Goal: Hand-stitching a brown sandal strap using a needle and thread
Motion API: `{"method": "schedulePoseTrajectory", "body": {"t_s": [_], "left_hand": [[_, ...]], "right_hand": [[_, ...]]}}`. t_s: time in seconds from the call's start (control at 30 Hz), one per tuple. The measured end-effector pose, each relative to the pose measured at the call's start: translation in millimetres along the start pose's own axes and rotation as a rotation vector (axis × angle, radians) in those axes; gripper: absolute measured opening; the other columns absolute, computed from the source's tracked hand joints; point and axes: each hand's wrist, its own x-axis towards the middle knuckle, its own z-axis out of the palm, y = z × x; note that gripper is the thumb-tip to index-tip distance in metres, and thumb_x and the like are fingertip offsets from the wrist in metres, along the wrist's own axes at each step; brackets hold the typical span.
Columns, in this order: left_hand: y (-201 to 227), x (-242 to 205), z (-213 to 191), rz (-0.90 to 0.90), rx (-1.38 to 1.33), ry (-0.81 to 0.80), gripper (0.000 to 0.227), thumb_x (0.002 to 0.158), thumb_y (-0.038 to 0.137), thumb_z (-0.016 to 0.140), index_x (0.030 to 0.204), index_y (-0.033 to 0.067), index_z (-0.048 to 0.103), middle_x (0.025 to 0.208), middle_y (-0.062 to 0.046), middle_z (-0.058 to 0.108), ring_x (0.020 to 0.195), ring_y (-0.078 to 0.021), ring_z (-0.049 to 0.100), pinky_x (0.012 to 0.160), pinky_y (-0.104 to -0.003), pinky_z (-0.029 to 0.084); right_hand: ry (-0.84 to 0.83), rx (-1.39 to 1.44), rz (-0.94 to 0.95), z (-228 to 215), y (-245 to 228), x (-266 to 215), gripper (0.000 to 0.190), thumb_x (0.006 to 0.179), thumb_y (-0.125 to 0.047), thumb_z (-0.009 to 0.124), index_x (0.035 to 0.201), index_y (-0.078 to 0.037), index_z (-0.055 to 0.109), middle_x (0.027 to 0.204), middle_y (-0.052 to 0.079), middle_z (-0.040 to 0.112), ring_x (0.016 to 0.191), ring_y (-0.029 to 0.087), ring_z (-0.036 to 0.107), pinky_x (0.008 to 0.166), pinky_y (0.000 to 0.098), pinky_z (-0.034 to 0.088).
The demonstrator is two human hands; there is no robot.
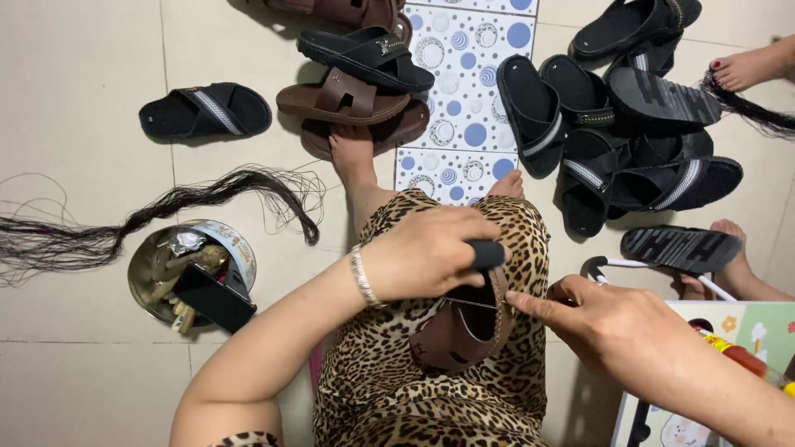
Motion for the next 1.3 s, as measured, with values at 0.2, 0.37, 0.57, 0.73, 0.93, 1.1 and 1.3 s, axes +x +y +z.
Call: {"method": "schedulePoseTrajectory", "body": {"t_s": [0.2, 0.37, 0.57, 0.73, 0.93, 1.1, 1.3], "left_hand": [[-3, 10, 16, 0.031, 0.109, -0.13, 0.017, 0.075, 0.015, 0.079, 0.083, 0.0069, 0.066, 0.092, -0.005, 0.063, 0.08, -0.0238, 0.061, 0.074, -0.038, 0.054], [-2, 7, 19, 0.045, 0.143, -0.043, 0.011, 0.074, 0.01, 0.077, 0.077, 0.0079, 0.066, 0.094, -0.003, 0.065, 0.081, -0.0216, 0.061, 0.071, -0.035, 0.053], [5, 1, 16, 0.01, 0.105, 0.007, 0.021, 0.078, 0.018, 0.079, 0.086, 0.002, 0.068, 0.106, -0.008, 0.066, 0.09, -0.026, 0.064, 0.082, -0.038, 0.051], [49, -18, 13, 0.023, 0.168, 0.18, 0.03, 0.09, 0.017, 0.068, 0.065, 0.0032, 0.06, 0.084, -0.014, 0.063, 0.077, -0.0254, 0.056, 0.081, -0.039, 0.05], [75, -25, 14, -0.152, -0.184, 0.068, 0.006, 0.079, 0.004, 0.071, 0.077, 0.0037, 0.065, 0.095, -0.007, 0.063, 0.087, -0.0222, 0.057, 0.082, -0.033, 0.047], [65, -33, 20, -0.5, -1.403, 0.08, 0.015, 0.093, 0.01, 0.074, 0.109, 0.0103, 0.072, 0.104, -0.001, 0.074, 0.091, -0.009, 0.069, 0.093, -0.024, 0.058], [59, -28, 38, -0.535, -0.182, -0.265, 0.018, 0.093, -0.001, 0.054, 0.078, -0.0083, 0.061, 0.063, -0.01, 0.061, 0.039, -0.0189, 0.054, 0.034, -0.022, 0.049]], "right_hand": [[-0.108, -0.447, -0.06, -16, -22, 2, 0.077, 0.074, -0.018, 0.062, 0.149, -0.025, 0.045, 0.082, 0.005, 0.061, 0.053, 0.02, 0.073, 0.041, 0.031, 0.058], [-0.099, -0.171, 0.001, -16, -20, 17, 0.035, 0.078, -0.013, 0.06, 0.111, -0.012, 0.05, 0.083, 0.005, 0.062, 0.049, 0.026, 0.069, 0.049, 0.0416, 0.059], [-0.073, 0.145, 0.121, -8, -20, 30, 0.028, 0.085, -0.024, 0.068, 0.103, -0.016, 0.048, 0.087, 0.0, 0.079, 0.064, 0.027, 0.078, 0.053, 0.0441, 0.059], [0.174, 0.029, -0.032, 1, -20, 18, 0.018, 0.086, -0.022, 0.067, 0.095, -0.014, 0.054, 0.069, 0.003, 0.065, 0.053, 0.025, 0.065, 0.05, 0.041, 0.051], [0.255, -0.188, -0.068, 15, -22, 15, 0.023, 0.079, -0.022, 0.063, 0.099, -0.016, 0.053, 0.081, 0.003, 0.061, 0.065, 0.026, 0.065, 0.056, 0.0395, 0.053], [0.231, -0.034, -0.095, 6, -24, 15, 0.036, 0.075, -0.018, 0.067, 0.108, -0.011, 0.054, 0.083, 0.003, 0.069, 0.065, 0.024, 0.069, 0.054, 0.0379, 0.055], [0.318, -0.17, -0.147, 1, -23, 1, 0.053, 0.077, -0.012, 0.064, 0.129, -0.005, 0.059, 0.088, 0.006, 0.067, 0.053, 0.022, 0.067, 0.048, 0.0357, 0.055]]}}
